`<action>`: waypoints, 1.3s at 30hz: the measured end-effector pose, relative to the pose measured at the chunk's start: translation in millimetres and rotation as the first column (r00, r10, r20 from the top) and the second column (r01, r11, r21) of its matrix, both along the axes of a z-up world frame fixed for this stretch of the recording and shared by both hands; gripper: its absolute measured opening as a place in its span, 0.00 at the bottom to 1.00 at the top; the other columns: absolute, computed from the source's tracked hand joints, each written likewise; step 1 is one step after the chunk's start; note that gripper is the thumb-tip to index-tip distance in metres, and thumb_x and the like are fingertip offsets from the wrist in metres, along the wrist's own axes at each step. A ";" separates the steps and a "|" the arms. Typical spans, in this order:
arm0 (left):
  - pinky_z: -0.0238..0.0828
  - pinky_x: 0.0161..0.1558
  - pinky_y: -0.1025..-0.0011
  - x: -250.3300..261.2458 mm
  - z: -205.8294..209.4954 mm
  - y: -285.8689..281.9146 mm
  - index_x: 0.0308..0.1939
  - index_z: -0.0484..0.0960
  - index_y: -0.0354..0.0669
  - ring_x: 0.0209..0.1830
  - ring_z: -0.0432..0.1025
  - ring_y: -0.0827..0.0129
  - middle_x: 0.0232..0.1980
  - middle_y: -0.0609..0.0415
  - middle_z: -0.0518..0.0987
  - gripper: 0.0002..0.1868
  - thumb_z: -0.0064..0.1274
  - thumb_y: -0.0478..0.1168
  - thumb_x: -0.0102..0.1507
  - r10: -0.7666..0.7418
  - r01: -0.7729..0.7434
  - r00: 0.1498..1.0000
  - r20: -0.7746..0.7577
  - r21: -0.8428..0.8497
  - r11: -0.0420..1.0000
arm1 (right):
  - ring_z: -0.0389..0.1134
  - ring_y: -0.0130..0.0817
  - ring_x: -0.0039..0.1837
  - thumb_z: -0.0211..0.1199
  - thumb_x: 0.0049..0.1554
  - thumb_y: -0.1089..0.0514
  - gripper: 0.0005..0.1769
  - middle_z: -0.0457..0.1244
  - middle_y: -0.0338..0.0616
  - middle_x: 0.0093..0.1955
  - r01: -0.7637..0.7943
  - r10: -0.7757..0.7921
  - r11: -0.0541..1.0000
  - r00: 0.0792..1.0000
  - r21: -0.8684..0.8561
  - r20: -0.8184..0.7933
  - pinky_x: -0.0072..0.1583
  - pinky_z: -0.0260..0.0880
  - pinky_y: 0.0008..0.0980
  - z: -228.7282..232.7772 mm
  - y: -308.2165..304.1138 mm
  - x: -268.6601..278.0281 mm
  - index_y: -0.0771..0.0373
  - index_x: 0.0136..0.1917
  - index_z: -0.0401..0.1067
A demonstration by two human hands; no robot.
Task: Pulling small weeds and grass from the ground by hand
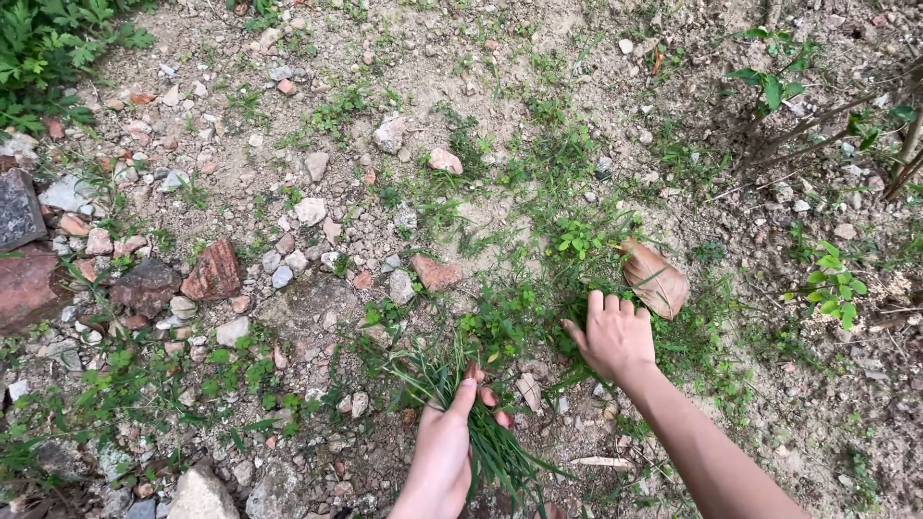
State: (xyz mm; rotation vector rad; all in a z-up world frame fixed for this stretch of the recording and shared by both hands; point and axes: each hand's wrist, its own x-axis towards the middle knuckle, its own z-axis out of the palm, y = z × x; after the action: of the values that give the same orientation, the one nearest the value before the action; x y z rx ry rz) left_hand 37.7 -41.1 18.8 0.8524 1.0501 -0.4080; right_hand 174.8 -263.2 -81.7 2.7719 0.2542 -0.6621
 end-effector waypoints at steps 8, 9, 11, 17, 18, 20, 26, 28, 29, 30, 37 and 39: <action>0.40 0.79 0.47 -4.6 -2.2 3.2 0.47 0.84 0.44 0.53 0.79 0.60 0.36 0.52 0.81 0.13 0.48 0.46 0.69 0.016 -0.016 1.000 0.008 0.000 1.000 | 0.60 0.24 0.29 0.43 0.64 0.67 0.14 0.64 0.31 0.28 -0.023 0.015 0.998 0.988 -0.050 -0.152 0.40 0.65 0.32 -18.5 -5.1 7.6 0.60 0.63 0.58; 0.37 0.79 0.49 -4.7 -1.2 3.9 0.48 0.84 0.44 0.63 0.78 0.59 0.36 0.51 0.82 0.13 0.48 0.46 0.69 0.018 -0.018 1.000 0.002 -0.006 1.000 | 0.60 0.22 0.28 0.41 0.65 0.69 0.17 0.65 0.29 0.29 -0.092 0.079 0.993 0.985 -0.080 -0.154 0.30 0.62 0.25 -26.5 -10.3 10.2 0.60 0.65 0.60; 0.40 0.78 0.48 -5.5 -1.4 4.7 0.49 0.84 0.45 0.49 0.77 0.61 0.35 0.53 0.80 0.14 0.48 0.46 0.69 0.018 -0.018 1.000 0.003 -0.014 1.000 | 0.60 0.21 0.28 0.38 0.66 0.69 0.21 0.64 0.28 0.29 -0.131 0.113 0.988 0.976 -0.085 -0.186 0.29 0.63 0.23 -30.0 -13.4 12.1 0.59 0.70 0.57; 0.35 0.79 0.47 -3.3 10.4 4.5 0.48 0.84 0.44 0.67 0.74 0.63 0.40 0.53 0.83 0.14 0.46 0.46 0.70 -0.008 0.008 0.999 -0.047 -0.014 1.000 | 0.58 0.24 0.26 0.31 0.68 0.65 0.21 0.60 0.30 0.26 -0.111 0.113 0.994 0.965 0.018 -0.237 0.28 0.63 0.26 -20.2 -11.2 15.3 0.59 0.68 0.59; 0.33 0.80 0.48 -1.5 14.7 4.4 0.46 0.84 0.43 0.73 0.70 0.64 0.44 0.52 0.84 0.14 0.46 0.46 0.69 -0.027 0.026 0.998 -0.060 -0.013 1.000 | 0.62 0.27 0.27 0.29 0.71 0.58 0.21 0.61 0.32 0.26 -0.084 0.098 0.994 0.967 0.068 -0.234 0.31 0.69 0.31 -13.7 -8.2 16.6 0.60 0.60 0.65; 0.36 0.79 0.48 -4.1 11.5 3.2 0.49 0.84 0.44 0.56 0.74 0.63 0.39 0.53 0.80 0.14 0.47 0.47 0.69 -0.015 0.014 0.999 -0.036 -0.024 1.000 | 0.60 0.26 0.26 0.29 0.70 0.61 0.21 0.59 0.31 0.25 -0.067 0.087 0.993 0.970 0.093 -0.229 0.29 0.67 0.29 -16.5 -9.4 14.7 0.59 0.60 0.65; 0.45 0.77 0.50 -8.6 7.3 4.8 0.51 0.82 0.45 0.35 0.76 0.63 0.35 0.54 0.77 0.13 0.47 0.45 0.70 0.022 -0.023 1.000 -0.015 -0.042 0.999 | 0.62 0.29 0.28 0.31 0.69 0.62 0.18 0.61 0.34 0.26 -0.018 0.042 0.994 0.976 0.112 -0.215 0.32 0.69 0.32 -9.7 -2.2 9.6 0.59 0.54 0.65; 0.52 0.75 0.52 -9.5 5.8 5.4 0.52 0.82 0.43 0.27 0.73 0.63 0.34 0.53 0.77 0.13 0.46 0.44 0.70 0.057 -0.057 0.998 -0.006 -0.051 0.997 | 0.66 0.33 0.30 0.32 0.69 0.60 0.18 0.65 0.36 0.29 0.000 0.023 0.994 0.977 0.110 -0.212 0.36 0.72 0.36 -4.7 1.2 7.1 0.58 0.49 0.65; 0.49 0.76 0.52 -9.6 6.4 6.1 0.51 0.83 0.45 0.29 0.74 0.64 0.33 0.54 0.77 0.13 0.47 0.45 0.70 0.037 -0.037 0.999 -0.012 -0.040 0.998 | 0.66 0.32 0.30 0.32 0.69 0.61 0.18 0.64 0.36 0.29 0.013 0.011 0.994 0.976 0.107 -0.219 0.35 0.72 0.36 -3.5 2.1 5.5 0.58 0.51 0.66; 0.46 0.77 0.51 -9.8 7.0 6.2 0.50 0.84 0.46 0.31 0.75 0.64 0.33 0.55 0.77 0.13 0.47 0.46 0.70 0.016 -0.017 1.000 -0.018 -0.031 0.999 | 0.65 0.31 0.31 0.33 0.69 0.62 0.18 0.64 0.35 0.29 0.026 -0.003 0.994 0.974 0.103 -0.226 0.35 0.72 0.35 -2.1 2.1 3.5 0.57 0.52 0.66; 0.49 0.76 0.50 -2.4 18.8 -1.0 0.52 0.83 0.44 0.31 0.74 0.64 0.33 0.55 0.76 0.15 0.46 0.46 0.69 0.011 -0.010 1.000 0.023 -0.059 0.998 | 0.63 0.35 0.28 0.32 0.70 0.46 0.20 0.62 0.37 0.27 0.136 -0.087 0.945 0.981 0.296 -0.173 0.36 0.71 0.40 30.9 -17.1 -25.7 0.55 0.45 0.61; 0.72 0.46 0.61 5.6 42.5 -3.7 0.55 0.79 0.41 0.34 0.73 0.62 0.39 0.49 0.79 0.14 0.41 0.42 0.72 0.015 -0.021 0.999 -0.035 -0.151 0.988 | 0.53 0.26 0.25 0.35 0.70 0.49 0.18 0.57 0.34 0.27 0.039 -0.004 0.896 0.997 0.442 -0.079 0.28 0.62 0.25 24.5 -30.7 -33.4 0.52 0.41 0.59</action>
State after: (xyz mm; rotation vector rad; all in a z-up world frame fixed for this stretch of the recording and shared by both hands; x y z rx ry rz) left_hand 43.3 -44.8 61.2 0.7024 1.0431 -0.4820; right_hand 141.4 -293.9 -57.2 3.1896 0.4409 -0.8028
